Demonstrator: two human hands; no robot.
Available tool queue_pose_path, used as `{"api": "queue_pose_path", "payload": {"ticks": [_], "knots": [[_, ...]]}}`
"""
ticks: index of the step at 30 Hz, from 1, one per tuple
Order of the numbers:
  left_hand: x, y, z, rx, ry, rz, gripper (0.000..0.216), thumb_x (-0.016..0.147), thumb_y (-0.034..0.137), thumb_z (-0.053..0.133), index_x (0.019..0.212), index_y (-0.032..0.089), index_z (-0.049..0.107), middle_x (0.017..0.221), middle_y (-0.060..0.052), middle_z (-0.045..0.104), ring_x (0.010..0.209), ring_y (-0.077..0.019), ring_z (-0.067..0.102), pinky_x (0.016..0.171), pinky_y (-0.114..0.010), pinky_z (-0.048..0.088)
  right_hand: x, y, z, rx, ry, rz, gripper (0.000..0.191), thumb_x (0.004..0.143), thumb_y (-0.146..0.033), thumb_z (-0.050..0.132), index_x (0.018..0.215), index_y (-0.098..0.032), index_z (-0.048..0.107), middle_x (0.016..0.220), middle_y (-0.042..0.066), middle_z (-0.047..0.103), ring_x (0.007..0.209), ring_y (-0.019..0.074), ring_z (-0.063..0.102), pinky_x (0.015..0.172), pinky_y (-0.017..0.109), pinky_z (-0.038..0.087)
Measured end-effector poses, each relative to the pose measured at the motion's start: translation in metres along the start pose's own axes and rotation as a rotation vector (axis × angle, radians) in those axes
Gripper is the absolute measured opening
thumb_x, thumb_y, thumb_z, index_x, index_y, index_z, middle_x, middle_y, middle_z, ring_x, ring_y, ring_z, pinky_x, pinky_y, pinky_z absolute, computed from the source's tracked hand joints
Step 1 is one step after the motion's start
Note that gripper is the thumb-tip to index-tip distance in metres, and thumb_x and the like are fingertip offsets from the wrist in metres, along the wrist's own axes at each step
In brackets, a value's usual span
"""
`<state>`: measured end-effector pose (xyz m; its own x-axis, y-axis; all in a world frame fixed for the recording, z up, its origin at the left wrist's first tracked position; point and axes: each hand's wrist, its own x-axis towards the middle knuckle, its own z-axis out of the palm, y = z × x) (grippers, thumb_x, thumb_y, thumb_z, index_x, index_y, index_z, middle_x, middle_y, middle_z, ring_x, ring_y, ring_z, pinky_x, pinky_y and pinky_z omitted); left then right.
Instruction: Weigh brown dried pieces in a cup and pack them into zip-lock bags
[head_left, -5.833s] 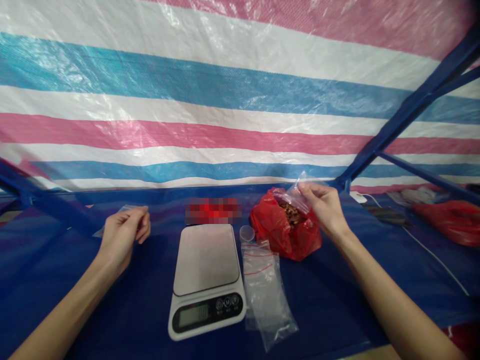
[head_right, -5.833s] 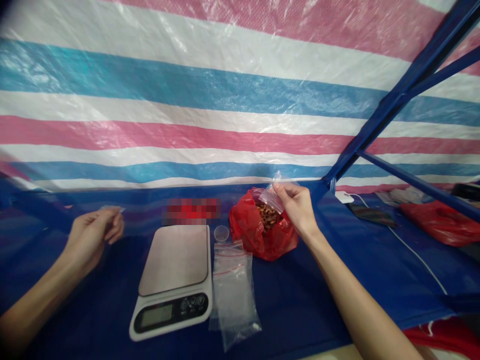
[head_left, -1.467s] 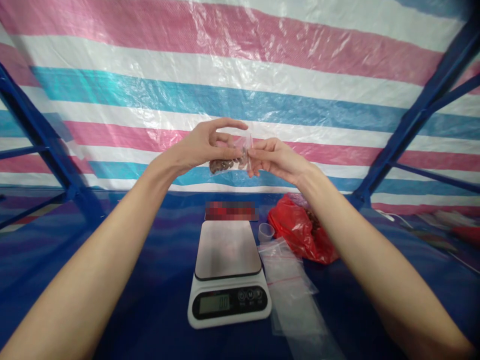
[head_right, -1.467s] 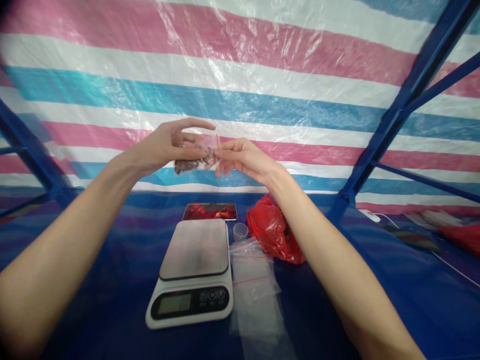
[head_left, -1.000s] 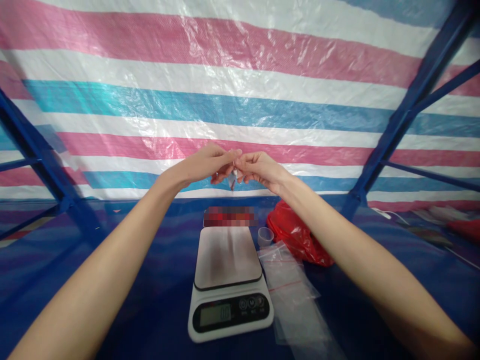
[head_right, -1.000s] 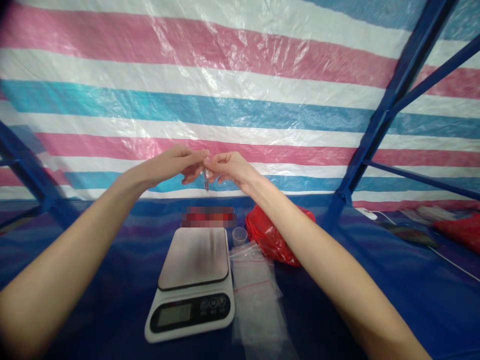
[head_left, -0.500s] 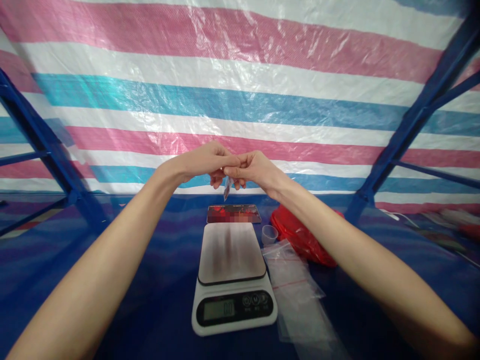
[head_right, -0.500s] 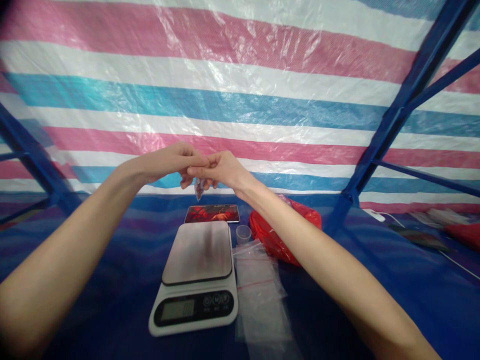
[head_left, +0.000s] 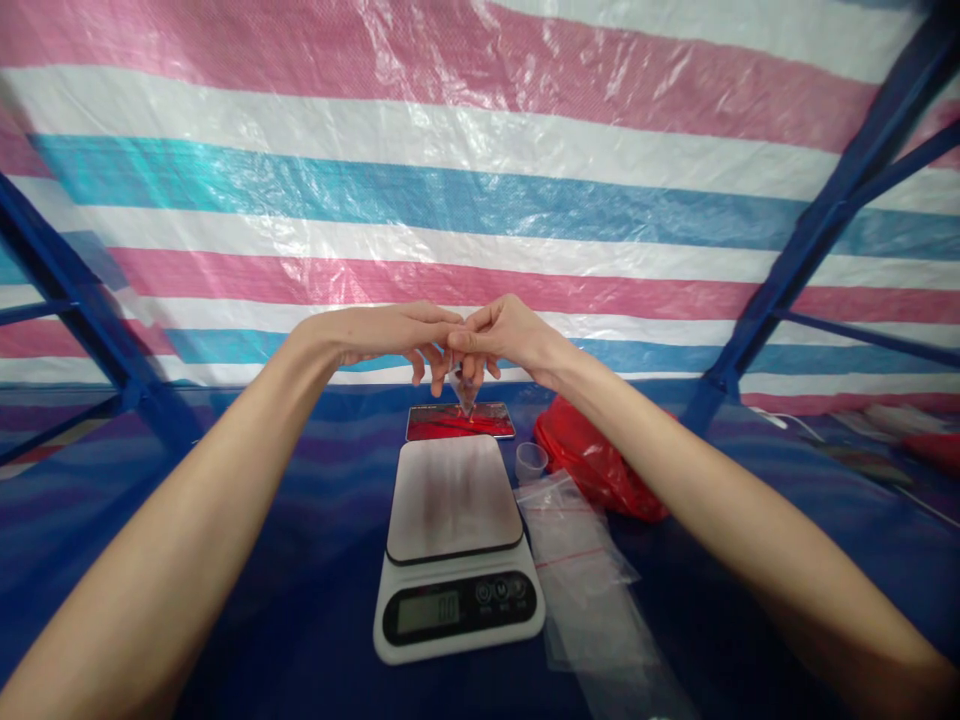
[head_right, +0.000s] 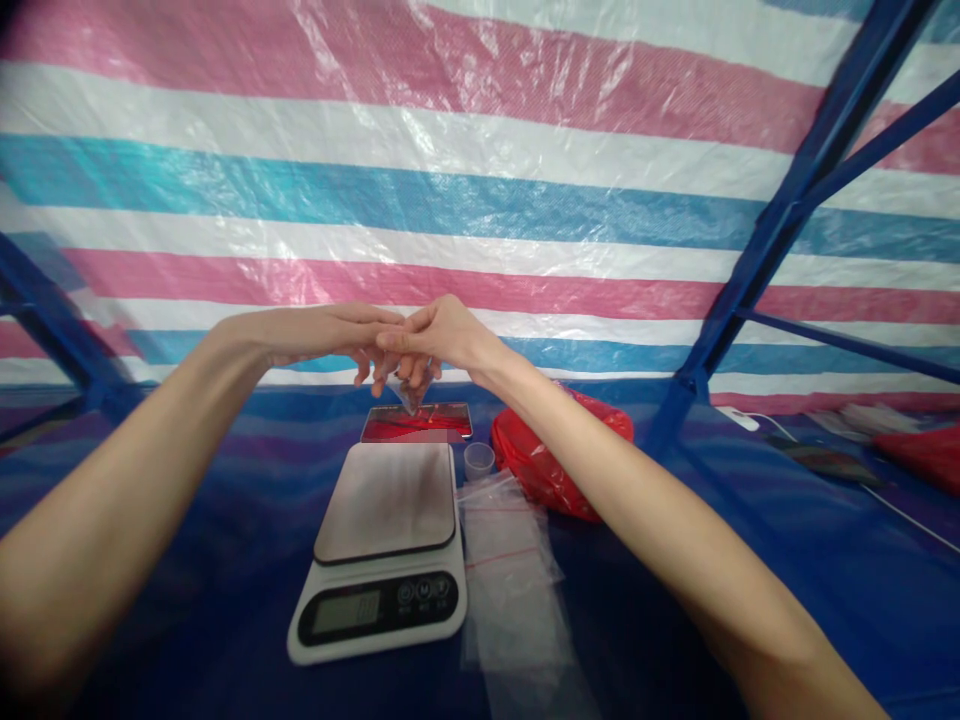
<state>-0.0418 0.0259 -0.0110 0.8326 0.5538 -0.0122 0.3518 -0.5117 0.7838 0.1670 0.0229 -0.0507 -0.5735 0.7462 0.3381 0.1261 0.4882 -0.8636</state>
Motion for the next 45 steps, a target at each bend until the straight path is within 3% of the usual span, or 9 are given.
{"api": "queue_pose_path", "payload": {"ticks": [8,13,19,24,29,32,38,41,45], "knots": [[0.000,-0.002,-0.001,-0.009,-0.004,0.021,0.033,0.095,0.046,0.059,0.107,0.023,0.080,0.108,-0.013,0.081,0.085,-0.0226,0.078,0.069,-0.027,0.058,-0.001,-0.004,-0.003,-0.034,0.065,-0.042,0.049,0.078,-0.062,0.087,0.067,-0.015,0.076,0.058,0.004,0.071,0.049,0.0117,0.063,0.043,0.021,0.040],[-0.004,-0.003,-0.005,0.095,0.022,0.035,0.031,0.094,0.043,0.061,0.110,0.025,0.080,0.111,-0.010,0.082,0.083,-0.0206,0.079,0.069,-0.025,0.058,0.000,-0.002,-0.004,-0.060,0.024,-0.037,0.047,0.080,-0.060,0.087,0.071,-0.015,0.078,0.059,0.004,0.072,0.051,0.0128,0.064,0.045,0.022,0.041],[-0.009,-0.006,-0.011,0.072,0.057,-0.027,0.023,0.085,0.044,0.073,0.087,0.024,0.084,0.087,-0.009,0.081,0.074,-0.0218,0.077,0.069,-0.028,0.057,-0.002,-0.003,-0.005,-0.083,-0.020,-0.054,0.040,0.084,-0.055,0.084,0.084,-0.015,0.082,0.075,0.007,0.079,0.064,0.0150,0.070,0.051,0.022,0.047],[-0.005,-0.011,-0.013,0.169,0.075,-0.010,0.027,0.088,0.045,0.068,0.078,0.024,0.080,0.069,-0.007,0.075,0.066,-0.0205,0.072,0.060,-0.026,0.052,-0.004,-0.006,-0.008,-0.122,-0.013,-0.032,0.031,0.090,-0.044,0.076,0.080,-0.015,0.081,0.075,0.008,0.079,0.065,0.0154,0.070,0.057,0.025,0.051],[-0.001,-0.009,-0.010,0.251,0.022,0.035,0.024,0.085,0.031,0.059,0.066,0.023,0.070,0.063,-0.002,0.070,0.063,-0.0184,0.070,0.060,-0.026,0.049,-0.003,-0.008,0.001,-0.176,-0.005,-0.024,0.025,0.085,-0.027,0.068,0.061,-0.017,0.069,0.059,0.004,0.069,0.060,0.0145,0.065,0.057,0.026,0.046],[-0.003,-0.009,-0.012,0.301,-0.033,-0.010,0.022,0.081,0.029,0.058,0.065,0.023,0.071,0.059,-0.002,0.069,0.057,-0.0179,0.065,0.058,-0.027,0.047,-0.002,-0.006,0.007,-0.205,-0.016,-0.008,0.028,0.083,-0.024,0.067,0.056,-0.019,0.062,0.056,0.001,0.064,0.057,0.0124,0.060,0.058,0.027,0.042],[-0.005,-0.005,-0.012,0.425,0.017,-0.199,0.027,0.076,0.034,0.060,0.053,0.020,0.064,0.052,-0.005,0.067,0.054,-0.0189,0.064,0.059,-0.028,0.043,0.002,0.010,0.006,-0.427,0.199,0.070,0.041,0.082,-0.035,0.073,0.055,-0.021,0.045,0.052,-0.008,0.038,0.051,0.0079,0.033,0.050,0.029,0.020],[-0.003,0.001,-0.007,0.464,0.051,-0.286,0.026,0.072,0.034,0.059,0.051,0.019,0.060,0.049,-0.006,0.065,0.053,-0.0189,0.064,0.060,-0.028,0.042,0.003,0.014,0.009,-0.450,0.245,0.026,0.029,0.077,-0.021,0.073,0.066,-0.022,0.046,0.061,-0.006,0.047,0.058,0.0111,0.045,0.053,0.027,0.027],[-0.005,0.004,-0.008,0.427,0.076,-0.324,0.021,0.069,0.031,0.056,0.050,0.020,0.057,0.046,-0.004,0.060,0.051,-0.0194,0.064,0.062,-0.030,0.045,0.003,0.011,0.018,-0.290,0.224,0.041,0.020,0.078,-0.013,0.072,0.092,-0.021,0.060,0.094,0.003,0.069,0.083,0.0190,0.064,0.069,0.029,0.048]]}}
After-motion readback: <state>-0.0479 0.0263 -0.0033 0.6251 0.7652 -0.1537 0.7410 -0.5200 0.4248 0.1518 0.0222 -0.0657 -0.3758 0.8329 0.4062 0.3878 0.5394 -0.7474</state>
